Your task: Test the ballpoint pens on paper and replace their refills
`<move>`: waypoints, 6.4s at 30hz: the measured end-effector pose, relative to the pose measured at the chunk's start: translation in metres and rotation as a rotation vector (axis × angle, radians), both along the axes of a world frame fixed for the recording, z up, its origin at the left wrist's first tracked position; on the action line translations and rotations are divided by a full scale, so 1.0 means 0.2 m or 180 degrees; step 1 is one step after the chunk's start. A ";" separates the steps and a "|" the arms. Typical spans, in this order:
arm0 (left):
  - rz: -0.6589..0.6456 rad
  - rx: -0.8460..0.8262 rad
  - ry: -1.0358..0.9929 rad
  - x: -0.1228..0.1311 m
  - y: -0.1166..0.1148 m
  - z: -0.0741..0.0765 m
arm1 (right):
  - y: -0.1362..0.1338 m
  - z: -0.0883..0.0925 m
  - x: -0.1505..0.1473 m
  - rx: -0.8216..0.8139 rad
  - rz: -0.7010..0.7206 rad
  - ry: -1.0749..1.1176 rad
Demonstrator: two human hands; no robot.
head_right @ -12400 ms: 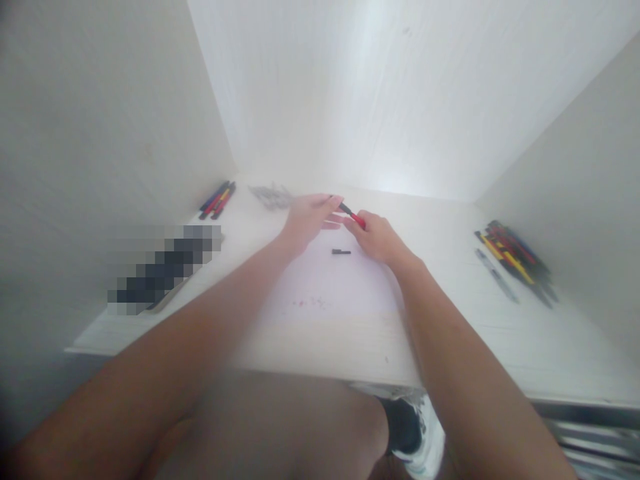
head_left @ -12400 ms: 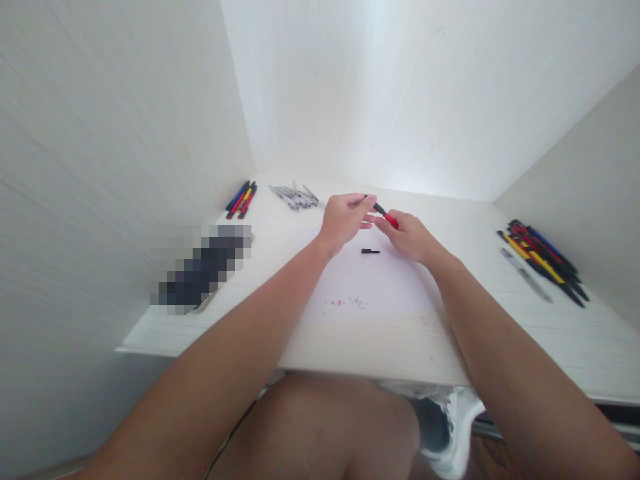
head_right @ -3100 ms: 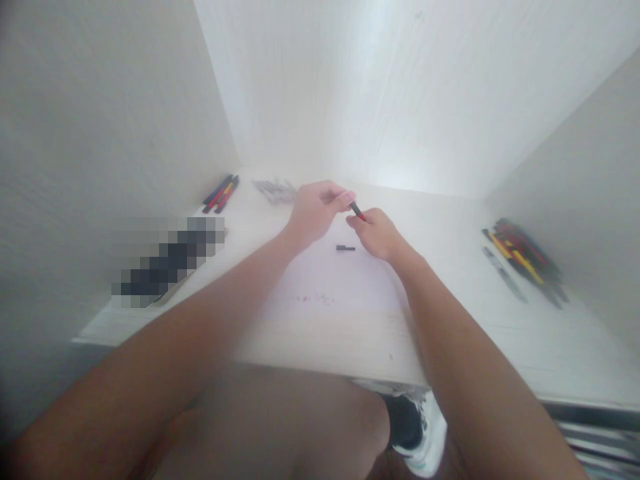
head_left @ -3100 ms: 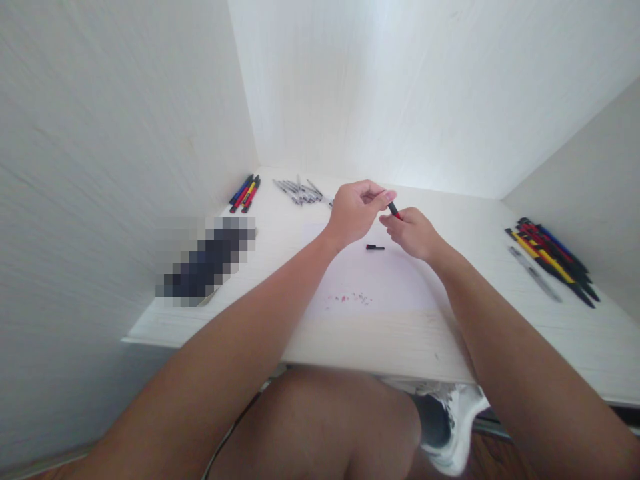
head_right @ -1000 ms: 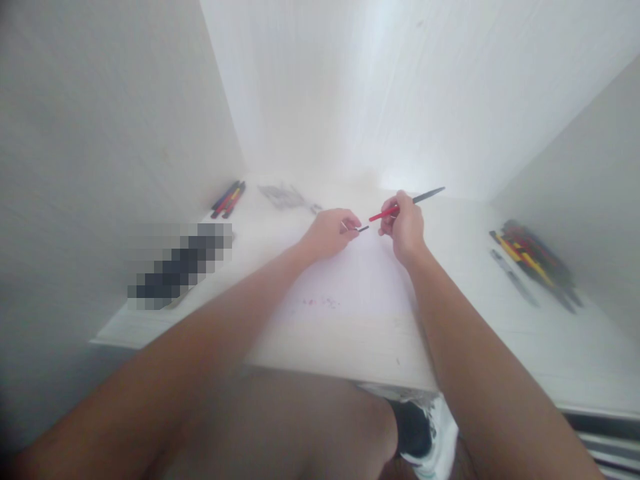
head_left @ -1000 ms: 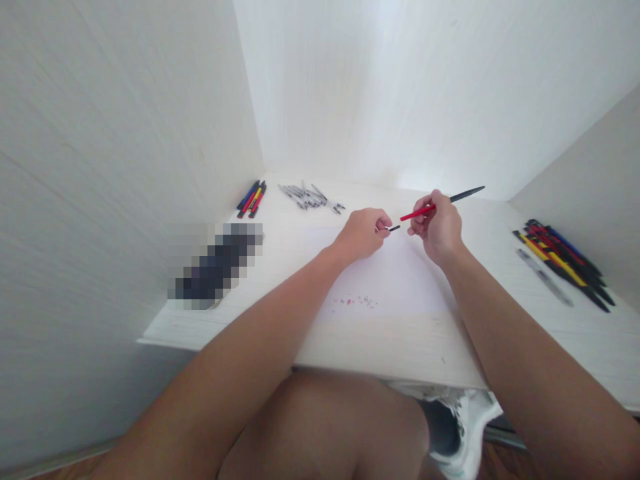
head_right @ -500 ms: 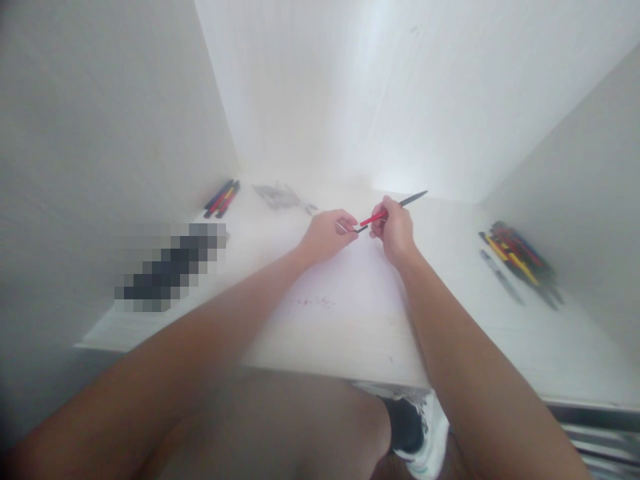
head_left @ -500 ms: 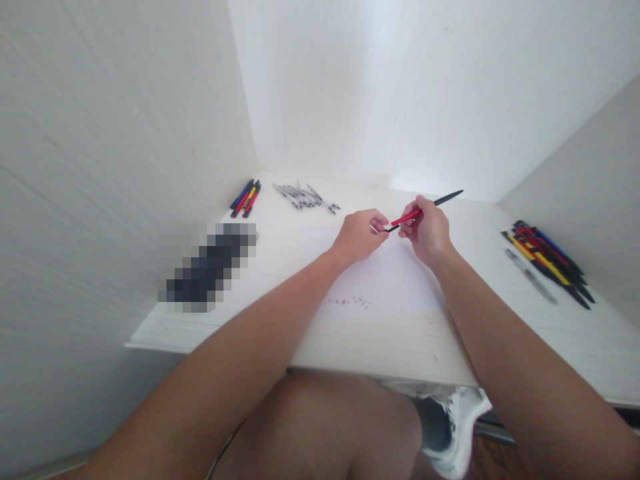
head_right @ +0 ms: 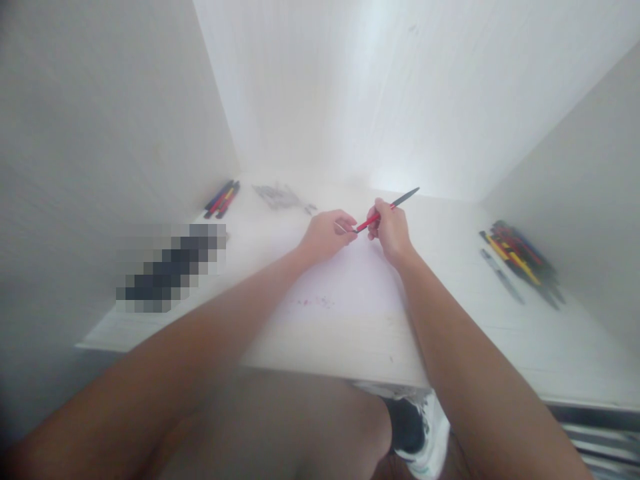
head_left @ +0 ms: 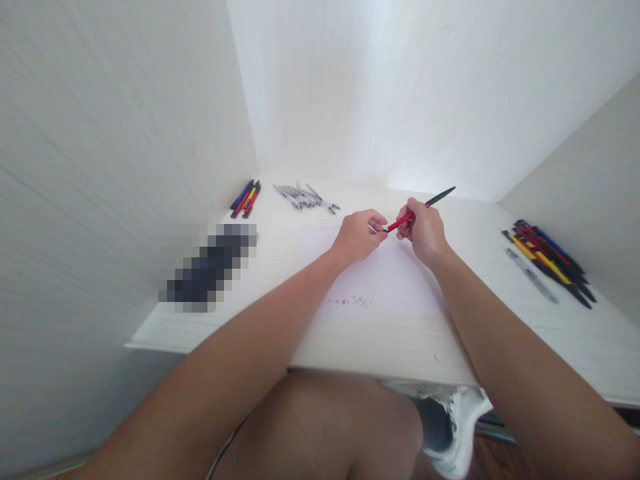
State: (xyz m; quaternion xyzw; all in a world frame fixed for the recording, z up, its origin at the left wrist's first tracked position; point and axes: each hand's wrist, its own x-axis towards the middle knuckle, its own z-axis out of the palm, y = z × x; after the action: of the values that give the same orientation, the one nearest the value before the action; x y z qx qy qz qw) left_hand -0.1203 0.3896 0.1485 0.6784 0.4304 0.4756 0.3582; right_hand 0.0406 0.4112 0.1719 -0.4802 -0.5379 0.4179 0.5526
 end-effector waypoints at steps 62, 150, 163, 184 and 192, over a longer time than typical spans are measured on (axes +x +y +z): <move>-0.0353 -0.0561 0.0323 -0.02 0.01 -0.02 | 0.11 0.02 0.29 -0.0329 -0.1057 0.0479; -0.0926 0.0349 0.3252 -0.15 -0.32 0.12 | -0.01 -0.06 0.37 -0.0348 0.0535 -0.1207; -0.0940 0.0300 0.3277 -0.14 -0.32 0.12 | -0.01 -0.09 0.38 -0.0358 0.0411 -0.1417; -0.0982 0.0230 0.3323 -0.14 -0.32 0.13 | 0.00 -0.10 0.39 -0.0251 0.0460 -0.1480; -0.0997 0.0252 0.3294 -0.15 -0.32 0.14 | 0.00 -0.11 0.39 -0.0268 0.0515 -0.1422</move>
State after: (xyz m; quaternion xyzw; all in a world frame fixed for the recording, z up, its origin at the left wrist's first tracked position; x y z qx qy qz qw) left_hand -0.1493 0.3252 0.1758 0.8930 0.4261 0.0362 0.1403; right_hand 0.1190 0.4116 0.1507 -0.5386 -0.6657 0.3662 0.3641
